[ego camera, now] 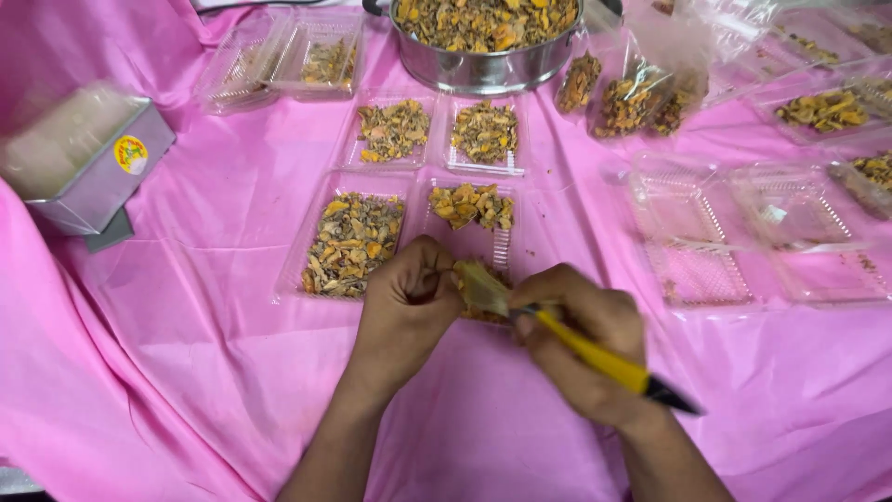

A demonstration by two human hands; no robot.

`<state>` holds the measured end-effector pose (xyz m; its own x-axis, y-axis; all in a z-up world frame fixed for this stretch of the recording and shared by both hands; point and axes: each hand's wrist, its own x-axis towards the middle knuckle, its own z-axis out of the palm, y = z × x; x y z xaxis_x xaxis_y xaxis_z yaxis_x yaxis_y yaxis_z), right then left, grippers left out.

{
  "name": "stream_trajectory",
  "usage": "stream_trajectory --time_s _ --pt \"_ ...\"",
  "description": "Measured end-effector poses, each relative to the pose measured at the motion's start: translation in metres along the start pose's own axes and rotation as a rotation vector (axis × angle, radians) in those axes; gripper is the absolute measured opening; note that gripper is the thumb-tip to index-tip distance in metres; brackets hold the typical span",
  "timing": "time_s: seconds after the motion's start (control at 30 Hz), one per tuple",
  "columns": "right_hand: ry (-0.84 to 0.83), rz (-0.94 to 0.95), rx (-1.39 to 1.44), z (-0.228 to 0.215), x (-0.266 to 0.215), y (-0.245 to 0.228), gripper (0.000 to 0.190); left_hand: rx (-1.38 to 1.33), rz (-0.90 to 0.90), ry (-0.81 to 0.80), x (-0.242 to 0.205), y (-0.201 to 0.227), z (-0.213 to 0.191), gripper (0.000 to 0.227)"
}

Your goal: Cleaning and sorting dried tea leaves in plastic containers using a small brush and hands

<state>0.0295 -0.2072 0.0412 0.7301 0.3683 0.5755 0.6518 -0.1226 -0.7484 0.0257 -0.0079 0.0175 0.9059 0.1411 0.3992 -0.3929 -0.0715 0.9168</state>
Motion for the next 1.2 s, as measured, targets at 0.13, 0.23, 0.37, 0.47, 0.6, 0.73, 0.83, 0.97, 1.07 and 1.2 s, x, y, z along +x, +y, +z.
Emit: stream_trajectory --time_s 0.13,0.23,0.37,0.47,0.6,0.73,0.83,0.97,1.07,1.2 --pt "0.23 -0.145 -0.051 0.001 0.021 -0.026 0.014 -0.001 0.035 0.026 0.019 0.01 0.005 0.03" --pt "0.096 -0.124 -0.018 0.004 0.036 -0.023 0.017 -0.134 0.03 0.045 0.032 0.031 0.011 0.042" --pt "0.115 -0.094 0.166 0.002 0.042 -0.024 0.008 -0.138 0.016 0.032 0.041 0.042 0.012 0.028" --pt "0.213 -0.188 0.041 0.003 0.032 -0.014 0.006 -0.192 0.055 -0.025 0.034 0.04 0.015 0.028" --pt "0.148 -0.19 0.244 -0.001 0.024 0.011 0.01 -0.219 0.081 0.019 0.034 0.0 0.008 0.014" --pt "0.25 -0.228 0.106 0.008 0.037 -0.004 0.016 -0.224 0.079 0.026 0.028 -0.001 0.008 0.015" --pt "0.211 -0.29 -0.033 0.023 0.048 -0.003 0.015 -0.238 0.088 0.008 0.025 0.003 0.008 0.016" --pt "0.171 -0.361 -0.136 0.023 0.054 0.0 0.019 -0.227 0.052 -0.028 0.024 0.001 0.008 0.015" --pt "0.103 -0.358 -0.098 0.017 0.058 -0.006 0.016 -0.228 0.066 -0.079 0.024 0.011 0.004 0.014" --pt "-0.054 -0.337 -0.115 -0.011 0.071 -0.022 0.016 -0.111 0.151 -0.245 0.026 0.042 -0.004 0.013"
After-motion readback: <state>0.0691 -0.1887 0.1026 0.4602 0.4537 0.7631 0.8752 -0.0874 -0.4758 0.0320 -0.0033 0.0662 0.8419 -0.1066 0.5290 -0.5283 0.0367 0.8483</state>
